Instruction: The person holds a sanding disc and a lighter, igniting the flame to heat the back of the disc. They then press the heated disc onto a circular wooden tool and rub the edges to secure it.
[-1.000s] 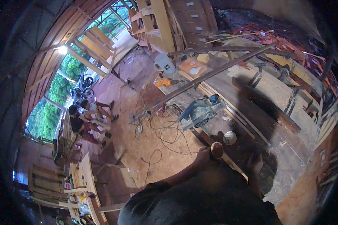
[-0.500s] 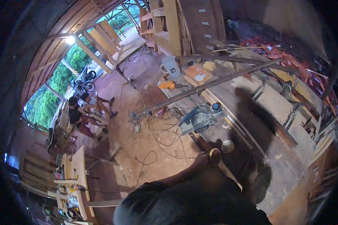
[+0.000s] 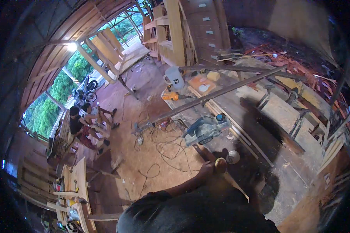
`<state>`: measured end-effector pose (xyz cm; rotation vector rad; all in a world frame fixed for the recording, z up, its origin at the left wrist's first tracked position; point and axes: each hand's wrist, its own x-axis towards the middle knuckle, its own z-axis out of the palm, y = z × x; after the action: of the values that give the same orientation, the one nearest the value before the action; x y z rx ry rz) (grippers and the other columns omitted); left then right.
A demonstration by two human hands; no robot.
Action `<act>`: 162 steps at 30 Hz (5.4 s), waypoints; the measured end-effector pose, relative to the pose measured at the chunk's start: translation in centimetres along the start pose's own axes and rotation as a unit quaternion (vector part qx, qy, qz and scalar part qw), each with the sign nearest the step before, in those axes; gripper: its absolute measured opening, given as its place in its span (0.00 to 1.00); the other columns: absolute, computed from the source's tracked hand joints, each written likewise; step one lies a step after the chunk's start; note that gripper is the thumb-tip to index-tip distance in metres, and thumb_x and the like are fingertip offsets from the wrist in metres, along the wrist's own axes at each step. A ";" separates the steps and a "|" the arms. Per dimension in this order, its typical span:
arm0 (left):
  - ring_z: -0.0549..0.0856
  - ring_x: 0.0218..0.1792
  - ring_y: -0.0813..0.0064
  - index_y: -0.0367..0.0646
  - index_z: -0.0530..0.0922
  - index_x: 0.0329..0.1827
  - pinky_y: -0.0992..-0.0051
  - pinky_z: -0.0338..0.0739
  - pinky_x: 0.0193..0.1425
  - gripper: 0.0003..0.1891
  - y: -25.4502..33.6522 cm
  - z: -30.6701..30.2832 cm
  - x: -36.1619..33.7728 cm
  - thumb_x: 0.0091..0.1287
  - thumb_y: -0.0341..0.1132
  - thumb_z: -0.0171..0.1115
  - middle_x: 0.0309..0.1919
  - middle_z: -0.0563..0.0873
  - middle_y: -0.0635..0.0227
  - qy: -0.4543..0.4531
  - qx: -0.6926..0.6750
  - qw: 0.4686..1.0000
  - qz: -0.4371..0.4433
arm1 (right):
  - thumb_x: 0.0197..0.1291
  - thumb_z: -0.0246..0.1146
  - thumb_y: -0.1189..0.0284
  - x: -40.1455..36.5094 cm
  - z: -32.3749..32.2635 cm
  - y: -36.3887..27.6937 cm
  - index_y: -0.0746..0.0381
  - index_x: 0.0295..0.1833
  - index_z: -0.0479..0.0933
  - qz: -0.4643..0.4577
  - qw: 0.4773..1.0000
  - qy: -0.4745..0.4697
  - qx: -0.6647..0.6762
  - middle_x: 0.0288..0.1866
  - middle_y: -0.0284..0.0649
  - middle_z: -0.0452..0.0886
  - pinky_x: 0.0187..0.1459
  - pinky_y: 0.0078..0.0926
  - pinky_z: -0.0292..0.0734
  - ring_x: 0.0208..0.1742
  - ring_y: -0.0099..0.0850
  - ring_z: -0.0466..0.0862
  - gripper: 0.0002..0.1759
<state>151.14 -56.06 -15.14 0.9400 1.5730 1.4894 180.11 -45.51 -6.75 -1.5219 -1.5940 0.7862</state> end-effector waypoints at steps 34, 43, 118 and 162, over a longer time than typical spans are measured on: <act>0.82 0.27 0.71 0.38 0.79 0.42 0.70 0.79 0.29 0.14 13.2 3.3 -2.7 0.71 0.40 0.49 0.31 0.83 0.63 0.098 -0.247 0.929 -0.259 | 0.53 0.62 0.71 0.0 1.1 2.9 0.62 0.39 0.75 -0.028 0.999 0.008 -0.039 0.33 0.50 0.80 0.37 0.44 0.74 0.36 0.51 0.81 0.08; 0.84 0.27 0.70 0.37 0.79 0.43 0.70 0.80 0.28 0.12 14.2 3.2 -2.7 0.70 0.37 0.52 0.32 0.84 0.62 0.077 -0.213 0.933 -0.280 | 0.55 0.61 0.71 0.0 1.3 3.1 0.62 0.43 0.77 -0.004 0.999 0.025 0.030 0.37 0.50 0.81 0.39 0.42 0.76 0.39 0.49 0.82 0.10; 0.86 0.42 0.60 0.31 0.75 0.53 0.63 0.85 0.45 0.14 10.7 2.1 -2.0 0.70 0.29 0.49 0.47 0.83 0.53 0.042 -0.266 0.926 -0.266 | 0.58 0.61 0.68 -0.7 -2.4 -7.0 0.62 0.45 0.78 0.019 0.999 -0.014 -0.039 0.36 0.50 0.81 0.38 0.42 0.75 0.38 0.50 0.82 0.12; 0.82 0.30 0.73 0.37 0.79 0.46 0.72 0.77 0.32 0.13 18.1 3.8 -3.1 0.69 0.37 0.51 0.32 0.83 0.65 0.065 -0.018 0.985 -0.162 | 0.54 0.61 0.71 -0.2 1.6 3.6 0.62 0.44 0.78 -0.061 0.997 0.036 -0.021 0.38 0.51 0.81 0.41 0.42 0.75 0.40 0.50 0.82 0.11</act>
<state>156.11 -56.27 2.95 0.5428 1.6926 1.3626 180.61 -45.21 -10.63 -1.4504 -1.6415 0.6273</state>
